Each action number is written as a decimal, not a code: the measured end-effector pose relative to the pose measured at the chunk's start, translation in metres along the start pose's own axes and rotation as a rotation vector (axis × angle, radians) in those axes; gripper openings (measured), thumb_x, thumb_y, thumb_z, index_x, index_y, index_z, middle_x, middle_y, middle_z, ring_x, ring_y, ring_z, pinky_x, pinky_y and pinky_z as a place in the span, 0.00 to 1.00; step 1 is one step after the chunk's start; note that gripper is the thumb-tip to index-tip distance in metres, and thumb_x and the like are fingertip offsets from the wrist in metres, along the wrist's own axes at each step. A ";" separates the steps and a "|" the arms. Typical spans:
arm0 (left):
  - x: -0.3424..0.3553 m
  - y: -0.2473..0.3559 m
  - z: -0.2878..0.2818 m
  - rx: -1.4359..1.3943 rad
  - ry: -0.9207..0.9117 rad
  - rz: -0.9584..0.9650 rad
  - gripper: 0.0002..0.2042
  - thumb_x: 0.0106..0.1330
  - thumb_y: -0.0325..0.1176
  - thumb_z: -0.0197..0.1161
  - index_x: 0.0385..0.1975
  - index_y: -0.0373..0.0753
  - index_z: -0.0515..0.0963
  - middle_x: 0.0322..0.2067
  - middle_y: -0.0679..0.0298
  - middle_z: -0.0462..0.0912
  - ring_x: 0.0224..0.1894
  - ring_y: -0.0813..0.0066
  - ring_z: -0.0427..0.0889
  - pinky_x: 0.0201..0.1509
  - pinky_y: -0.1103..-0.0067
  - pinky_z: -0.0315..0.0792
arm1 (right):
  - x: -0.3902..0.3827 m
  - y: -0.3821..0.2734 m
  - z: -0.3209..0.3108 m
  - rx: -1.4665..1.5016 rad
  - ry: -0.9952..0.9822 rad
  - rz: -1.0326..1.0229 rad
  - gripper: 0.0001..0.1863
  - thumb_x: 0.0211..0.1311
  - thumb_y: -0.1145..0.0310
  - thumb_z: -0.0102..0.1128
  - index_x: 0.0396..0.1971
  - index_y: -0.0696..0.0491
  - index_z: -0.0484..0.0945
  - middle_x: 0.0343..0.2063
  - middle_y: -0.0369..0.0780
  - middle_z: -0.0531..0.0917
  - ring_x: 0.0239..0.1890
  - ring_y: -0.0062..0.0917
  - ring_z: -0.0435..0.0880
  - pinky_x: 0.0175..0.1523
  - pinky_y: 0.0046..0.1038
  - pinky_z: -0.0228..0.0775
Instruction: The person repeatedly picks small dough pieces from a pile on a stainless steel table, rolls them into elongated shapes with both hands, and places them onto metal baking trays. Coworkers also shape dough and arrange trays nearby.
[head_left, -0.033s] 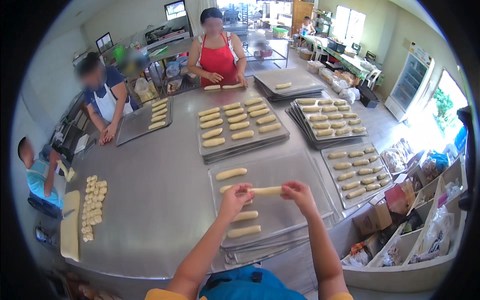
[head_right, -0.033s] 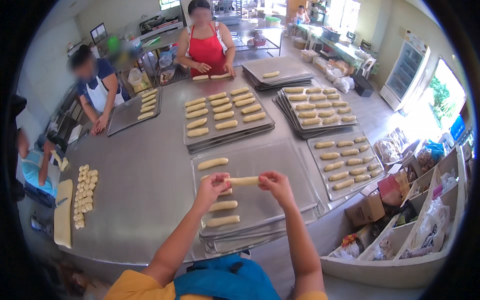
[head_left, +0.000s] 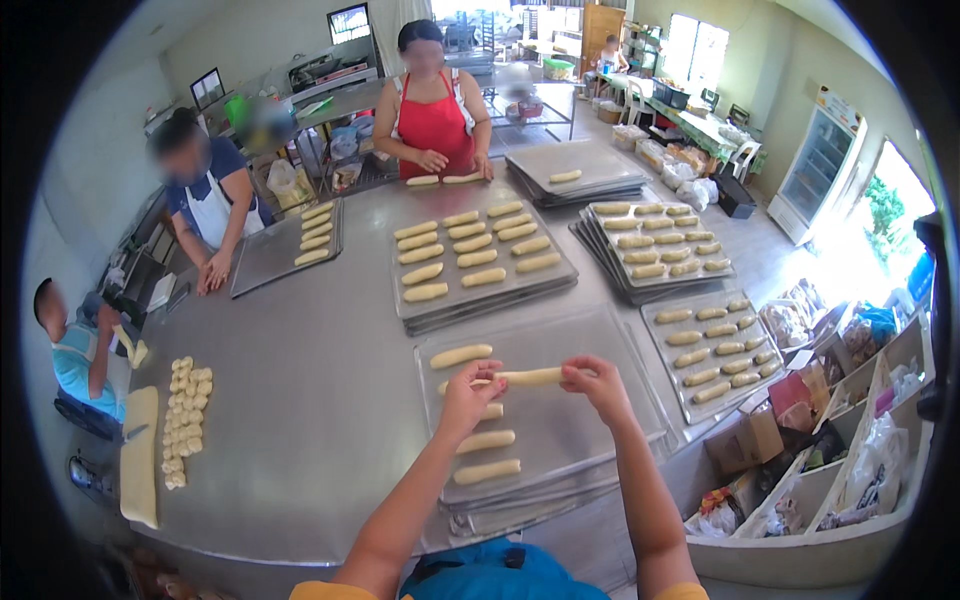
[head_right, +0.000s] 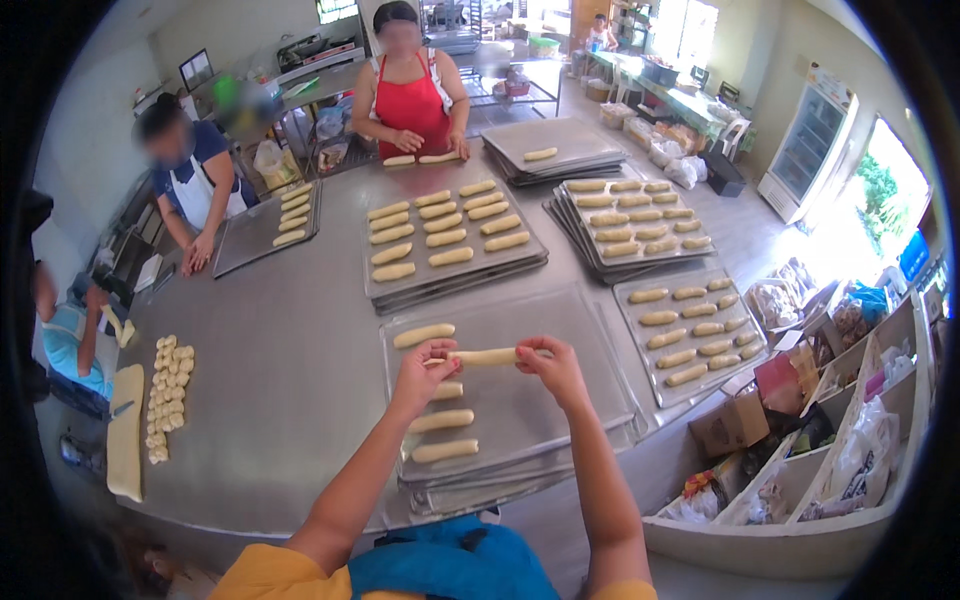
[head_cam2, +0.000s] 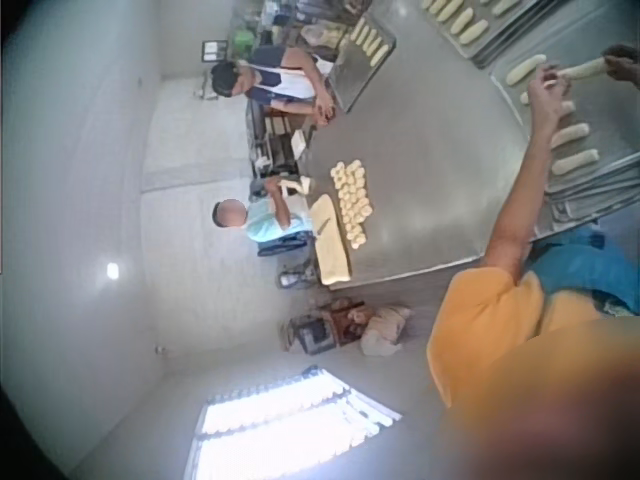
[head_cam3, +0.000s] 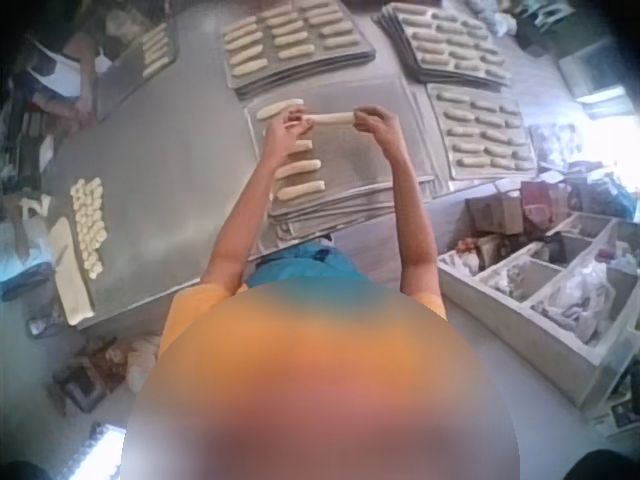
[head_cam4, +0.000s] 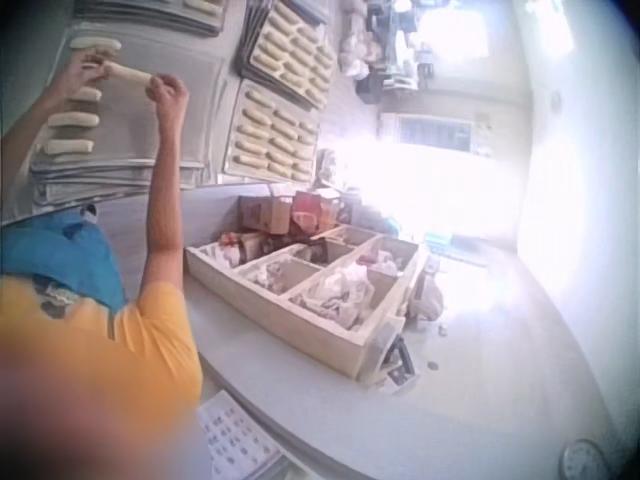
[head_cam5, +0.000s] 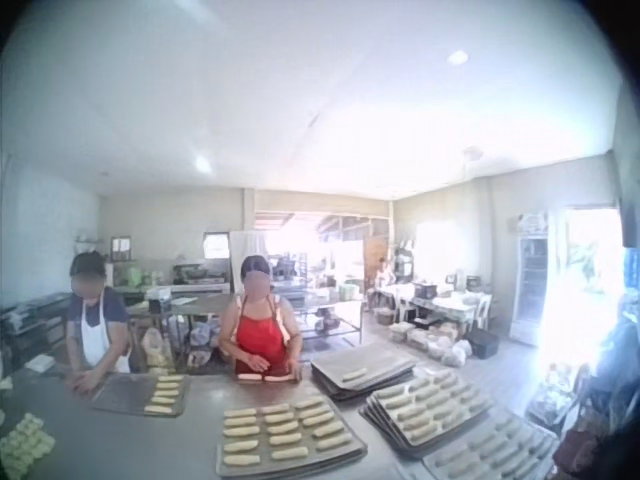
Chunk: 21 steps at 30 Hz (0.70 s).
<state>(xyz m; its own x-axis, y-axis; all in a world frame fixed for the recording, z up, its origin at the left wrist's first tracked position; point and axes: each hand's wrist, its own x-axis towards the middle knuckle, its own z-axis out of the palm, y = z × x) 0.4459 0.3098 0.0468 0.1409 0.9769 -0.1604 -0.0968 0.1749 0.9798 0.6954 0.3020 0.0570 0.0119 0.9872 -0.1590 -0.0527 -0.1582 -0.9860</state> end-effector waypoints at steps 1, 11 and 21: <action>0.025 0.002 0.005 -0.013 0.047 0.018 0.11 0.65 0.23 0.66 0.46 0.35 0.81 0.44 0.59 0.83 0.40 0.77 0.85 0.51 0.82 0.81 | 0.024 -0.009 -0.002 -0.040 0.016 -0.052 0.12 0.66 0.70 0.65 0.45 0.60 0.80 0.32 0.40 0.86 0.33 0.22 0.86 0.40 0.22 0.81; 0.119 -0.037 0.012 1.070 0.257 0.430 0.10 0.58 0.37 0.71 0.40 0.47 0.85 0.45 0.62 0.82 0.54 0.57 0.71 0.56 0.62 0.64 | 0.152 0.055 -0.010 -0.879 0.225 -0.425 0.14 0.62 0.66 0.68 0.47 0.52 0.83 0.37 0.41 0.84 0.34 0.29 0.84 0.40 0.30 0.76; -0.007 -0.021 -0.065 1.061 0.425 0.333 0.17 0.61 0.36 0.68 0.51 0.54 0.81 0.62 0.61 0.67 0.61 0.53 0.63 0.60 0.57 0.60 | 0.021 0.026 0.023 -0.518 0.316 -0.348 0.10 0.66 0.74 0.60 0.45 0.53 0.83 0.36 0.38 0.82 0.30 0.21 0.77 0.34 0.23 0.70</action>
<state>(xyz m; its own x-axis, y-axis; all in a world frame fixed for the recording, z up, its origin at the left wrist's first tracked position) 0.3834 0.3076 0.0199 -0.0941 0.9524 0.2899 0.8253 -0.0882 0.5578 0.6712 0.3194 0.0288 0.2357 0.9415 0.2409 0.4888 0.0994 -0.8667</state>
